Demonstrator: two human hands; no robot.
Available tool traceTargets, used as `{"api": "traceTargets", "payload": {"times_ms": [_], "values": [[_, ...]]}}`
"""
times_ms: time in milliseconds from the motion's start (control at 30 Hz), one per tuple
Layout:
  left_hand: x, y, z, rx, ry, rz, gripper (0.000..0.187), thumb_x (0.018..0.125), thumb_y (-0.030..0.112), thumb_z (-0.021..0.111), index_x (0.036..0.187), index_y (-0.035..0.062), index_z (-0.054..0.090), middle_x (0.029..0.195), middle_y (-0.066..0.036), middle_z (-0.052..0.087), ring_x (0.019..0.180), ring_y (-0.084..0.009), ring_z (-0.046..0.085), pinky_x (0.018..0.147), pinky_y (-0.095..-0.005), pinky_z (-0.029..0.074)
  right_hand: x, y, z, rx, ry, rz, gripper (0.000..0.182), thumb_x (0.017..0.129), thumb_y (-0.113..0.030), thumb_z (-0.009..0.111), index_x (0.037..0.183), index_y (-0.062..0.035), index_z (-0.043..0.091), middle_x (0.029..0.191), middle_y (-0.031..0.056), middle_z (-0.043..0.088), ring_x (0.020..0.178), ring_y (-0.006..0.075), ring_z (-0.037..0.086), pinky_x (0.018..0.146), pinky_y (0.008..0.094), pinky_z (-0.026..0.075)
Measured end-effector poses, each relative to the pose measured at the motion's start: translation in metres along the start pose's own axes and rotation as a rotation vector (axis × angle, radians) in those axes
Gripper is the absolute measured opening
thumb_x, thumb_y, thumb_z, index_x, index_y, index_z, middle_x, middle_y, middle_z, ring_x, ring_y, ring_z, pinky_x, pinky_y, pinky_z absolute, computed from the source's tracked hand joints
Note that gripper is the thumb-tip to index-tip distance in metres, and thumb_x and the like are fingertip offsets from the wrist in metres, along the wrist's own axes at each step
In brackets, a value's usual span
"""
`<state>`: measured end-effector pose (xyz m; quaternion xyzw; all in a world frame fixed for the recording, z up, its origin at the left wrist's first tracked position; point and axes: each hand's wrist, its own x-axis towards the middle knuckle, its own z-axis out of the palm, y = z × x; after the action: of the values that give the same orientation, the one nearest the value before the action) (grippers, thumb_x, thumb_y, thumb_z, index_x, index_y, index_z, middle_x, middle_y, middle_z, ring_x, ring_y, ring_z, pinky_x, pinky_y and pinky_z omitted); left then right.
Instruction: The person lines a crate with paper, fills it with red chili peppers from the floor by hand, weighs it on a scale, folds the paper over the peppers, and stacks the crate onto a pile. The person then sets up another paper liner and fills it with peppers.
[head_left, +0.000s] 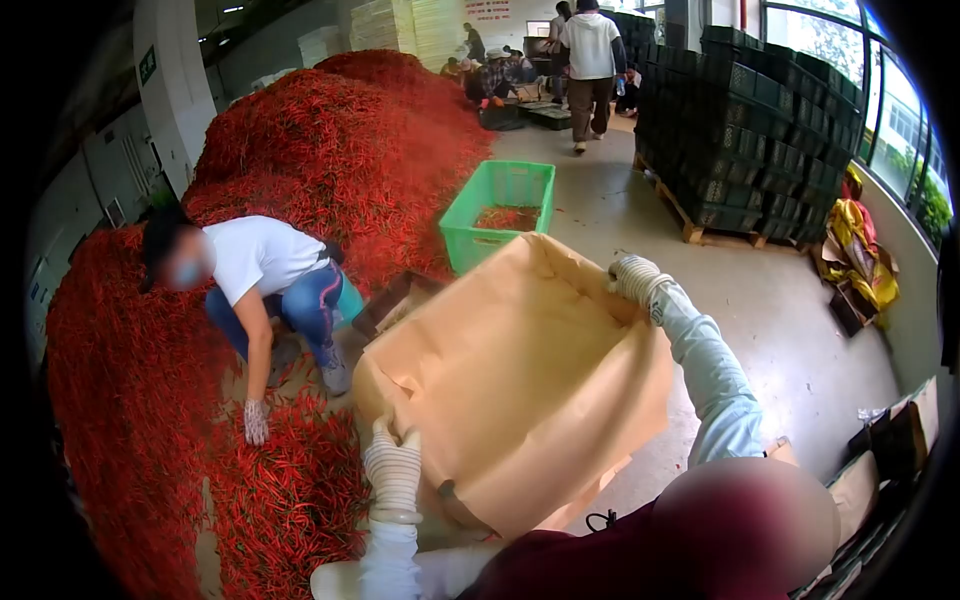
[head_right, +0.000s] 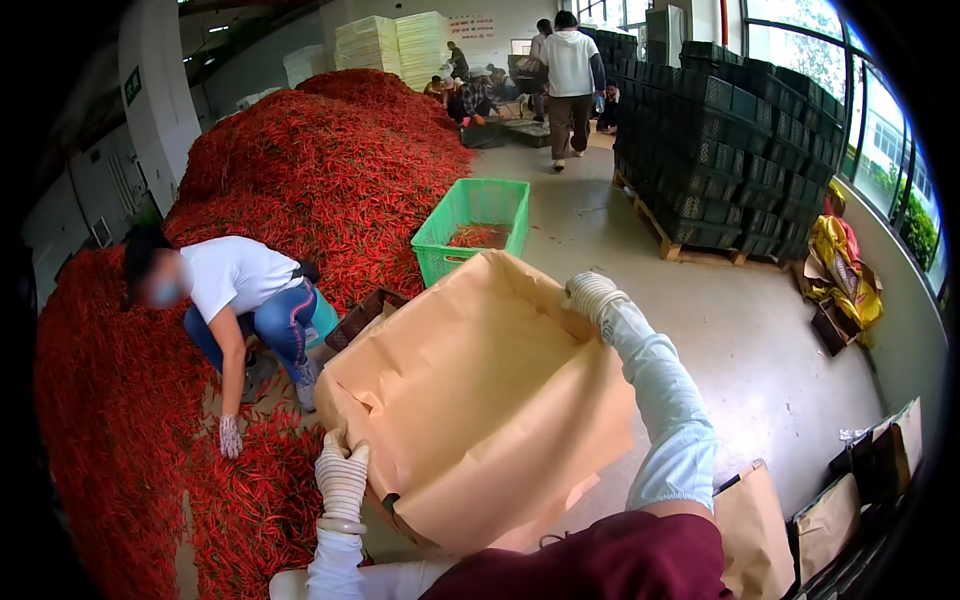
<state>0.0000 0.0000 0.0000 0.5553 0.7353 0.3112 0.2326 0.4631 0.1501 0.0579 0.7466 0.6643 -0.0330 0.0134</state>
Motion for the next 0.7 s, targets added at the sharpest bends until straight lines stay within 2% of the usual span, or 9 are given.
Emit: {"api": "traceTargets", "payload": {"times_ms": [67, 100, 167, 300, 367, 433, 467, 600, 700], "values": [[0.007, -0.015, 0.004, -0.05, 0.137, 0.027, 0.041, 0.08, 0.022, 0.069, 0.111, -0.0027, 0.056, 0.088, -0.016, 0.065, 0.075, -0.0264, 0.061, 0.074, -0.0367, 0.05, 0.004, -0.008, 0.007, -0.034, 0.021, 0.048, 0.035, 0.078, -0.034, 0.069, 0.104, -0.0107, 0.072, 0.099, 0.0146, 0.07, 0.095, 0.0315, 0.067, 0.085, 0.0393, 0.053], [0.005, -0.008, 0.036, -0.094, 0.129, 0.01, 0.041, 0.08, 0.022, 0.069, 0.111, -0.0027, 0.056, 0.088, -0.016, 0.065, 0.075, -0.0264, 0.061, 0.074, -0.0367, 0.05, 0.009, 0.016, -0.01, -0.082, 0.025, 0.048, 0.035, 0.078, -0.034, 0.069, 0.104, -0.0107, 0.072, 0.099, 0.0146, 0.07, 0.095, 0.0315, 0.067, 0.085, 0.0393, 0.053], [0.008, -0.026, 0.028, -0.254, 0.081, -0.012, 0.037, 0.081, 0.021, 0.068, 0.106, -0.0048, 0.057, 0.088, -0.016, 0.065, 0.076, -0.0247, 0.061, 0.074, -0.0365, 0.05, 0.004, 0.007, 0.002, -0.012, 0.061, 0.025, 0.034, 0.075, -0.03, 0.065, 0.102, -0.0097, 0.071, 0.101, 0.014, 0.069, 0.096, 0.0319, 0.065, 0.084, 0.0397, 0.052], [0.008, -0.034, 0.035, -0.107, 0.199, 0.136, 0.032, 0.085, 0.018, 0.064, 0.105, -0.0057, 0.058, 0.088, -0.014, 0.065, 0.076, -0.0203, 0.06, 0.073, -0.0342, 0.049, -0.006, -0.01, -0.007, 0.026, 0.092, 0.104, 0.034, 0.074, -0.028, 0.063, 0.102, -0.0105, 0.072, 0.103, 0.0145, 0.069, 0.096, 0.0318, 0.065, 0.087, 0.0394, 0.052], [0.014, -0.043, 0.037, -0.196, 0.155, 0.083, 0.029, 0.085, 0.016, 0.062, 0.105, -0.006, 0.059, 0.087, -0.012, 0.066, 0.075, -0.0185, 0.06, 0.072, -0.0326, 0.049, -0.01, -0.012, -0.01, 0.025, 0.095, 0.077, 0.034, 0.075, -0.029, 0.064, 0.102, -0.0106, 0.072, 0.103, 0.0151, 0.069, 0.096, 0.032, 0.066, 0.087, 0.0393, 0.052], [0.012, -0.038, 0.03, -0.277, 0.048, -0.008, 0.051, 0.081, 0.028, 0.064, 0.115, -0.0087, 0.056, 0.108, -0.03, 0.062, 0.1, -0.0438, 0.059, 0.089, -0.0448, 0.046, -0.008, -0.009, -0.009, 0.056, 0.044, 0.101, 0.033, 0.076, -0.023, 0.061, 0.104, -0.0086, 0.072, 0.102, 0.0149, 0.07, 0.097, 0.0317, 0.066, 0.085, 0.0397, 0.052], [0.019, -0.056, 0.046, -0.239, 0.171, 0.095, 0.025, 0.087, 0.014, 0.059, 0.103, -0.0056, 0.061, 0.087, -0.01, 0.066, 0.074, -0.0163, 0.059, 0.071, -0.0317, 0.049, 0.003, -0.003, 0.002, 0.039, 0.036, 0.08, 0.034, 0.077, -0.024, 0.061, 0.105, -0.0078, 0.071, 0.104, 0.0157, 0.069, 0.099, 0.0324, 0.066, 0.086, 0.0394, 0.052], [0.019, -0.049, 0.035, -0.481, 0.052, 0.007, 0.028, 0.088, 0.014, 0.057, 0.107, -0.006, 0.062, 0.09, -0.009, 0.066, 0.076, -0.016, 0.058, 0.072, -0.0313, 0.048, 0.01, 0.003, 0.007, 0.114, 0.009, 0.048, 0.037, 0.076, -0.026, 0.063, 0.106, -0.0057, 0.07, 0.104, 0.0176, 0.069, 0.099, 0.0333, 0.065, 0.087, 0.039, 0.051], [0.008, -0.026, 0.021, -0.547, 0.036, 0.015, 0.029, 0.088, 0.014, 0.057, 0.11, -0.0058, 0.062, 0.092, -0.009, 0.066, 0.079, -0.0154, 0.058, 0.074, -0.031, 0.048, 0.016, 0.01, 0.012, 0.264, 0.155, 0.068, 0.038, 0.075, -0.027, 0.064, 0.103, -0.0027, 0.07, 0.101, 0.0194, 0.069, 0.097, 0.0342, 0.066, 0.086, 0.039, 0.051]]}}
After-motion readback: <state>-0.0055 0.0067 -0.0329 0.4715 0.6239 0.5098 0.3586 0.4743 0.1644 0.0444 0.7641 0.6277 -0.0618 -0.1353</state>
